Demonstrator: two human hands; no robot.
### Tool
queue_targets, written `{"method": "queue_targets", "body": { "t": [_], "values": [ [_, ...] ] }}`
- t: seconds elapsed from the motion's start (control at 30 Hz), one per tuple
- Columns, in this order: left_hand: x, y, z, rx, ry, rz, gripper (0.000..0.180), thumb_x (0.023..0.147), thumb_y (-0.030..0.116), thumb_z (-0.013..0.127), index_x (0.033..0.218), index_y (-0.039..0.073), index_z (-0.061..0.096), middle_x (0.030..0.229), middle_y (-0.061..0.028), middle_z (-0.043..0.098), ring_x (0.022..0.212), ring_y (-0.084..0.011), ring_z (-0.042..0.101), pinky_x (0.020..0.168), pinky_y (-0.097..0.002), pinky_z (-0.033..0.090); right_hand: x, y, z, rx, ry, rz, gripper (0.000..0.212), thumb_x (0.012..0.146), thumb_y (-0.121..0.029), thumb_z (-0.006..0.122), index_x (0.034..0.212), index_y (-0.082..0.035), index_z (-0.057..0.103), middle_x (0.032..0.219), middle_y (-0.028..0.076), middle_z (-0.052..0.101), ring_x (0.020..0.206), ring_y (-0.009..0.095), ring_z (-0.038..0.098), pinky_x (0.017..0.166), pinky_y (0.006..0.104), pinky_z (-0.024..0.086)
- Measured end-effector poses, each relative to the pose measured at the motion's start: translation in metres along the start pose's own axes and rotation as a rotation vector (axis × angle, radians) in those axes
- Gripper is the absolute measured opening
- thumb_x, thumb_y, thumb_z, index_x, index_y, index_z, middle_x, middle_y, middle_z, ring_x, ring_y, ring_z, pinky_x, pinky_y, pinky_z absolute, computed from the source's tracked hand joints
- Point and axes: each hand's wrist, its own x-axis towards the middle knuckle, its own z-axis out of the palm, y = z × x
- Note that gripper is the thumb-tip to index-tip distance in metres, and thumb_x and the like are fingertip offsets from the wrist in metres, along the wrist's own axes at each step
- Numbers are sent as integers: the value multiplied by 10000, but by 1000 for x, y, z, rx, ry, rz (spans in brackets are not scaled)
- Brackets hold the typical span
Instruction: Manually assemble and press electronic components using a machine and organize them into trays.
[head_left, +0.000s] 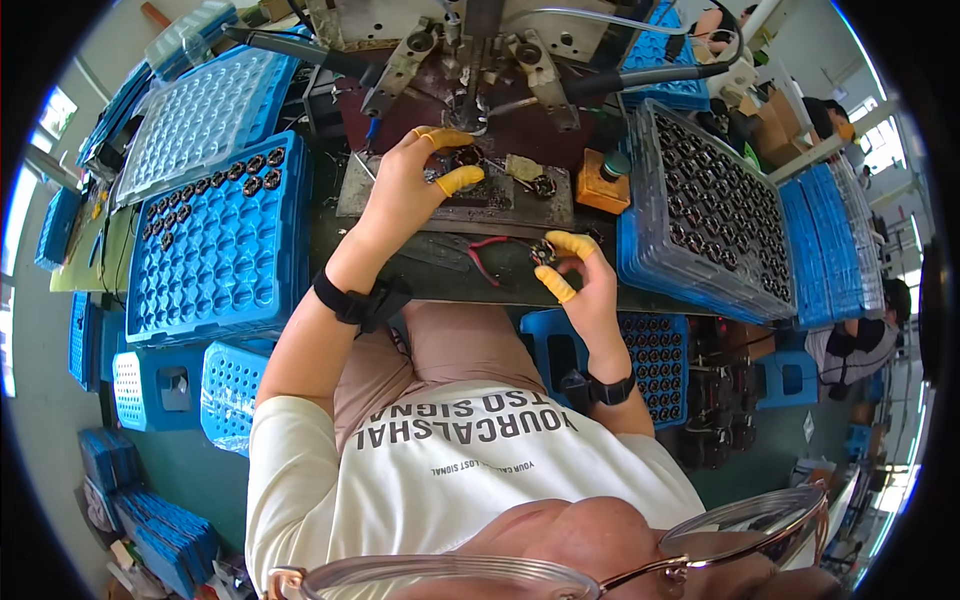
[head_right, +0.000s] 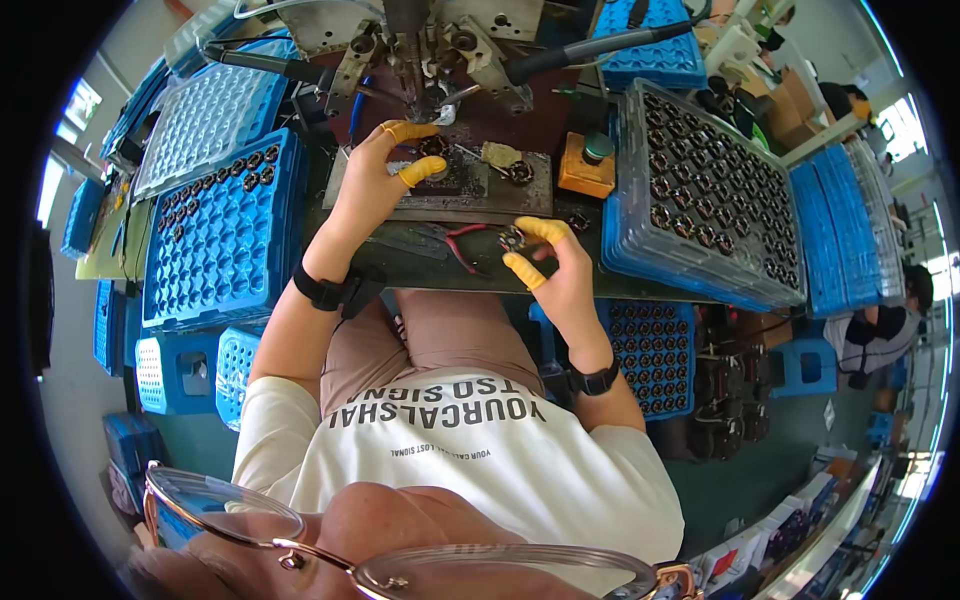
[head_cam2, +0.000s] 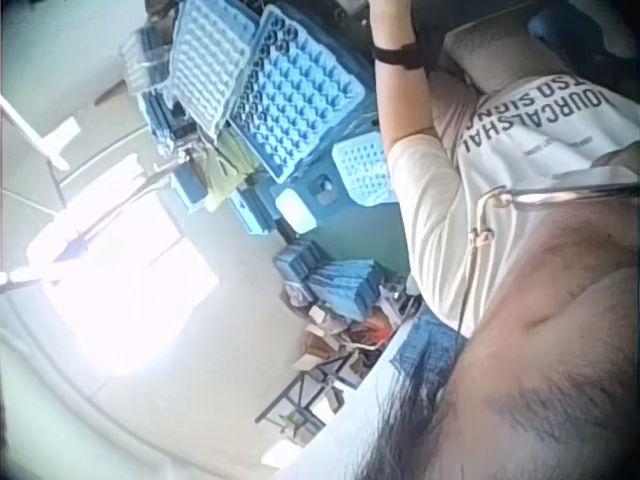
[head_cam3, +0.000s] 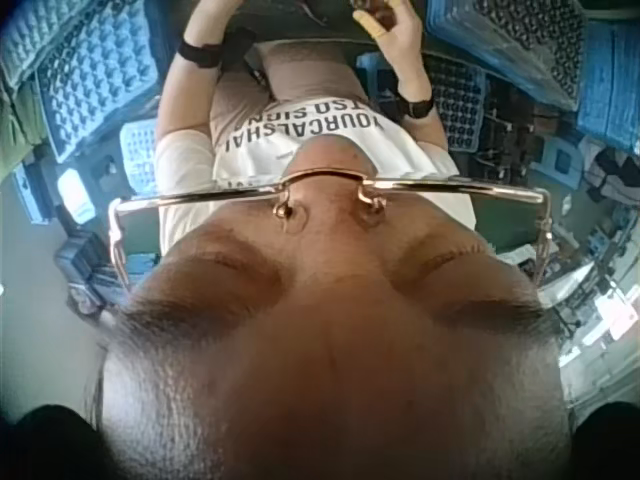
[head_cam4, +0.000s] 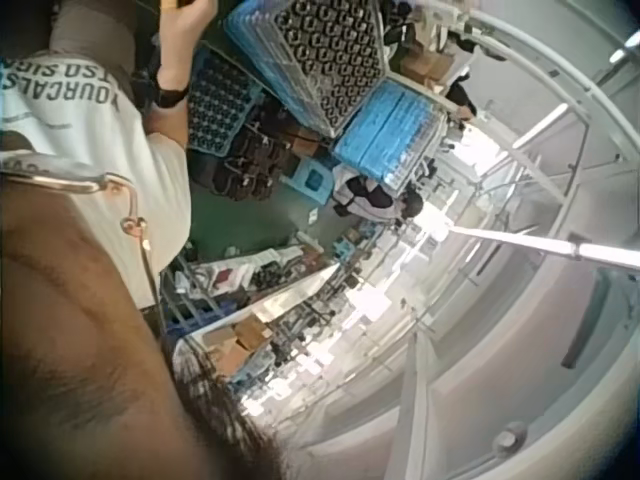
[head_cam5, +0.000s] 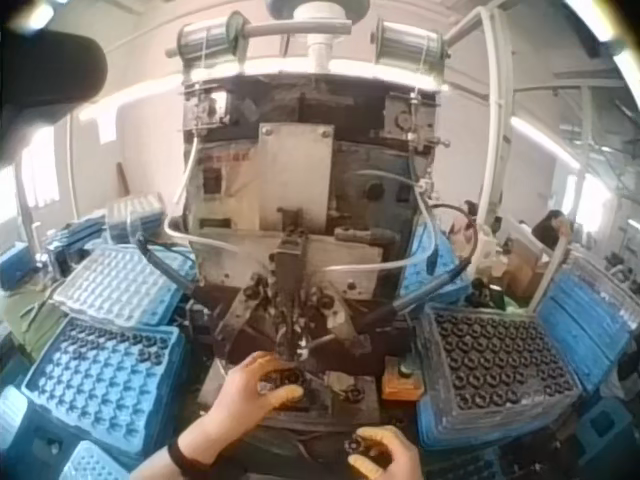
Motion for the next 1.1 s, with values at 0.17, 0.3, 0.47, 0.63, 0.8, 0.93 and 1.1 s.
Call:
{"method": "queue_targets", "body": {
  "t": [0.17,0.3,0.47,0.63,0.8,0.93,1.1],
  "values": [
    [1,-11,3,-182,-39,-164,393,753,173,817,1068,-6,665,1020,-135,674,923,-260,661,805,-327,524,-9,11,-10,-321,-26,-12,433,740,-72,791,1146,-71,641,1059,78,623,914,235,621,722,290,495],
    [2,-11,5,-96,-70,-101,417,752,192,819,1075,-10,648,998,-137,677,912,-257,661,793,-326,525,-10,11,-9,-358,-33,-12,435,752,-78,780,1162,-67,635,1061,84,618,912,244,613,727,296,495],
    [-1,-15,8,-72,-30,-26,477,757,219,817,1118,-20,617,991,-145,669,909,-278,664,794,-334,528,-7,5,-14,-309,-43,-17,383,776,-77,768,1138,-44,649,1097,99,624,910,245,610,736,303,502],
    [-13,-9,1,-63,-3,-28,582,733,227,834,1207,5,580,1107,-161,632,996,-310,630,865,-357,511,25,3,-20,-497,230,-300,330,868,-133,699,1169,-17,629,1173,143,604,1072,317,580,931,383,461],
    [-49,11,-30,111,47,-38,674,730,187,829,1311,32,524,1185,-159,599,1074,-334,590,932,-383,483,71,9,-20,-810,277,-314,478,919,-212,642,1302,38,505,1347,212,496,1285,396,441,1057,451,371],
    [-88,17,-85,300,117,-111,498,744,109,800,1209,55,628,1185,-141,620,1060,-319,608,911,-356,489,77,21,-22,-946,216,-271,454,918,-227,643,1245,66,527,1321,224,522,1271,411,461,1033,467,401],
    [-143,-10,-170,646,298,-231,288,819,88,743,1101,60,692,1124,-117,661,1049,-294,623,880,-344,494,78,20,-22,-963,225,-268,420,910,-235,653,1190,66,564,1296,224,541,1246,415,489,1009,473,424]
  ]
}}
